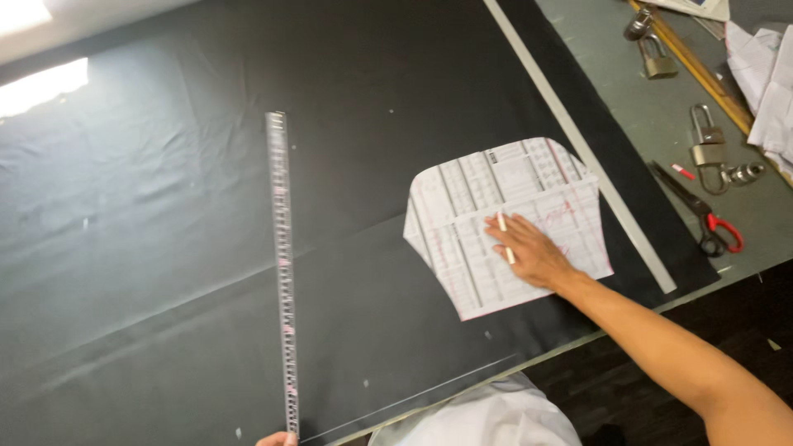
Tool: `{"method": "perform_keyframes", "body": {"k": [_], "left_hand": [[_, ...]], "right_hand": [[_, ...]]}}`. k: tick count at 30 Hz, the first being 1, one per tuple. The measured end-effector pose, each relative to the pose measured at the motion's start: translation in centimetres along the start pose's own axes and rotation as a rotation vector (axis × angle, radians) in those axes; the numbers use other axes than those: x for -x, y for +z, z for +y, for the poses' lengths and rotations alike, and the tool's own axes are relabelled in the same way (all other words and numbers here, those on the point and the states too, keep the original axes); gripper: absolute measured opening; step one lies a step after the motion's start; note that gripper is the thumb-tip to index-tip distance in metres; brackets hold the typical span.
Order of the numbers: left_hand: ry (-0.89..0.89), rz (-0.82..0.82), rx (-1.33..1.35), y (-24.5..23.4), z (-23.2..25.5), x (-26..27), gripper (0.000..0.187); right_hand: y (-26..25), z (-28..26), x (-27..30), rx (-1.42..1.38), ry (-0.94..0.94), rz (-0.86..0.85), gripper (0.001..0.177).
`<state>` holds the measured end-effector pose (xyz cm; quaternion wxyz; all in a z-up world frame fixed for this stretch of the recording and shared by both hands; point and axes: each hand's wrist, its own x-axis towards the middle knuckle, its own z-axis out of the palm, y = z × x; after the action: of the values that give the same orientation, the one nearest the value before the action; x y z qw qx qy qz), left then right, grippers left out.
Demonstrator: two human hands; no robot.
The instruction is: The person measures a large piece of black fabric on a table using a metal ruler and a white marking pen. They align the ruler along the fabric edges and draw straight lines to mark cutting or folding guides. A printed paper pattern is placed on the fabric and used as a reference during the process.
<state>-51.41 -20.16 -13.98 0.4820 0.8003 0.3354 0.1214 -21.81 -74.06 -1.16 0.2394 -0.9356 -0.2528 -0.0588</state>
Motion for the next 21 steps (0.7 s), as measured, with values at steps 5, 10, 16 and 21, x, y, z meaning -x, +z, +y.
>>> {"method": "perform_keyframes", "body": {"k": [5, 10, 16, 21], "left_hand": [[-0.036, -0.053, -0.001, 7.8, 1.8, 4.0, 0.012], [-0.033, -0.115, -0.001, 11.7, 4.9, 7.1, 0.012], [-0.095, -0.22, 0.042, 11.1, 12.5, 8.0, 0.011], [-0.153, -0.193, 0.097, 9.8, 15.9, 8.2, 0.009]], "right_hand": [[2.4, 0.1, -2.1, -0.074, 0.119, 0.02, 0.04], [4.1, -0.8, -3.9, -0.214, 0.152, 0.174, 0.041], [2.4, 4.5, -9.4, -0.265, 0.233, 0.182, 0.038], [-3.2, 8.9, -12.3, -0.144, 0.25, -0.1, 0.052]]}}
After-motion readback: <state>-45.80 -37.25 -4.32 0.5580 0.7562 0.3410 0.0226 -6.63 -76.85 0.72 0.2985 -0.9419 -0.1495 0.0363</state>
